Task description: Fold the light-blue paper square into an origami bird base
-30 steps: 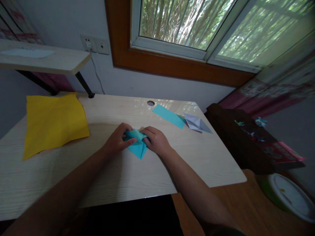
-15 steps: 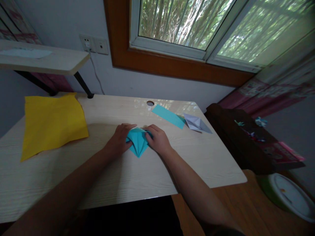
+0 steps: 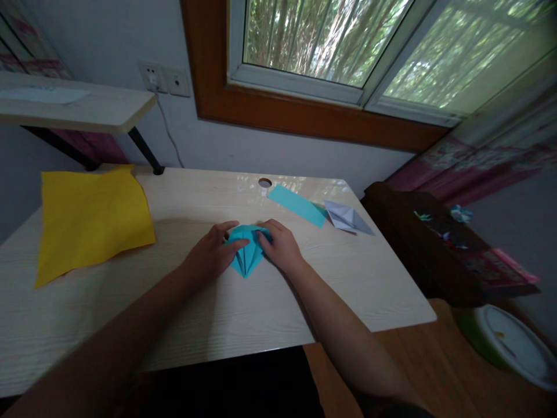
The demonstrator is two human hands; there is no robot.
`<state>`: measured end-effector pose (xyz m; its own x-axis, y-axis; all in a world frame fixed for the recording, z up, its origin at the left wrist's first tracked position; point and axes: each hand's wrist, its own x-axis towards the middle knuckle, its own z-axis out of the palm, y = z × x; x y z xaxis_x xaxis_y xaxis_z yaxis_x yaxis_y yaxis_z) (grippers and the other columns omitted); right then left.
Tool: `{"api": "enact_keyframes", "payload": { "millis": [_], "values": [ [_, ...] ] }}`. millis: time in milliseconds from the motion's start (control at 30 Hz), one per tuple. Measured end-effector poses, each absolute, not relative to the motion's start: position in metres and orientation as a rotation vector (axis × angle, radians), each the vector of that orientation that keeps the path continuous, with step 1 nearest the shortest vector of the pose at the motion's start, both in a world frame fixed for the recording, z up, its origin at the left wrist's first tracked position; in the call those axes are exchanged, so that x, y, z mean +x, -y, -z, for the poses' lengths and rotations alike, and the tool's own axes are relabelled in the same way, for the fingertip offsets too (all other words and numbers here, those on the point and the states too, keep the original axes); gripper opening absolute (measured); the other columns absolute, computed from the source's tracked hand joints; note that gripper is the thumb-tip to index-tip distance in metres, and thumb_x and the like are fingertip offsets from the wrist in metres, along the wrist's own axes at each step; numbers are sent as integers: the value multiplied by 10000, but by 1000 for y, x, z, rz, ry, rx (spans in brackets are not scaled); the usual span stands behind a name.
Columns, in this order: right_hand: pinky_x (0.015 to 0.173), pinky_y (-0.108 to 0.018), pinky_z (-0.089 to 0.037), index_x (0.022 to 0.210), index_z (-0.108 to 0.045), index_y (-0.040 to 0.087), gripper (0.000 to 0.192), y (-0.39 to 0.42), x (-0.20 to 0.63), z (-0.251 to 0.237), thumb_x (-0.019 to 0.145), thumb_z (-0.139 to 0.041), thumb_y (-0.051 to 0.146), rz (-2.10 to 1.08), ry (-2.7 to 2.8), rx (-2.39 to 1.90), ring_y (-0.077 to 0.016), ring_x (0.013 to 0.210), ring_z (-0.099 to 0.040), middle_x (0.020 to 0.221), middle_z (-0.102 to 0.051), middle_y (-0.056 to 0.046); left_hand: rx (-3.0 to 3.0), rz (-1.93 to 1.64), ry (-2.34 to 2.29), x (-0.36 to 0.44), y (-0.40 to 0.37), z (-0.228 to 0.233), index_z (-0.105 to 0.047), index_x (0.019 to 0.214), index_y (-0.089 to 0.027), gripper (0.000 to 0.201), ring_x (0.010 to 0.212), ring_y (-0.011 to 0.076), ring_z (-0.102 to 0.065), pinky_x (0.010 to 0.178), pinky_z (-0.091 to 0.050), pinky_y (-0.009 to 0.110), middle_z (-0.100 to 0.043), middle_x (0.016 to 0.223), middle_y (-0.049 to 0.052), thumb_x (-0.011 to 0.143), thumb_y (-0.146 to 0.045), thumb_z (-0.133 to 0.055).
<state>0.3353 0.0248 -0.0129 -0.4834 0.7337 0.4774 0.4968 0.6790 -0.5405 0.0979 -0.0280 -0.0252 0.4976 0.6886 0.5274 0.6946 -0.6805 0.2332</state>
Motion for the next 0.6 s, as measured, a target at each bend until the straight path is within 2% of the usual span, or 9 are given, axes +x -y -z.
{"api": "enact_keyframes", "payload": {
  "millis": [267,400,600],
  "values": [
    [913,-349,-533,1121,-677,222,268,-25,335,14,889,-594,116,-477,2178,-941,-212,1010,-662,1052,-696,-64,-2807,885,1320,95,29,20,-723,1070,-255,231,1326,301,-474,1083,-508,503,-350,1513,84,907,-136,-611],
    [918,-355,-531,1130,-672,222,311,-25,334,14,859,-598,89,-502,2182,-946,-216,1021,-654,1067,-690,-66,-2854,923,1301,92,27,24,-725,1109,-228,231,1324,309,-499,1093,-497,511,-386,1479,120,907,-173,-626],
    [904,-362,-532,1143,-664,232,315,-25,334,16,865,-597,100,-509,2185,-952,-217,1023,-645,1074,-675,-66,-2945,993,1314,90,27,19,-722,1188,-252,312,1298,322,-520,1102,-474,528,-466,1440,118,884,-222,-658]
  ]
}}
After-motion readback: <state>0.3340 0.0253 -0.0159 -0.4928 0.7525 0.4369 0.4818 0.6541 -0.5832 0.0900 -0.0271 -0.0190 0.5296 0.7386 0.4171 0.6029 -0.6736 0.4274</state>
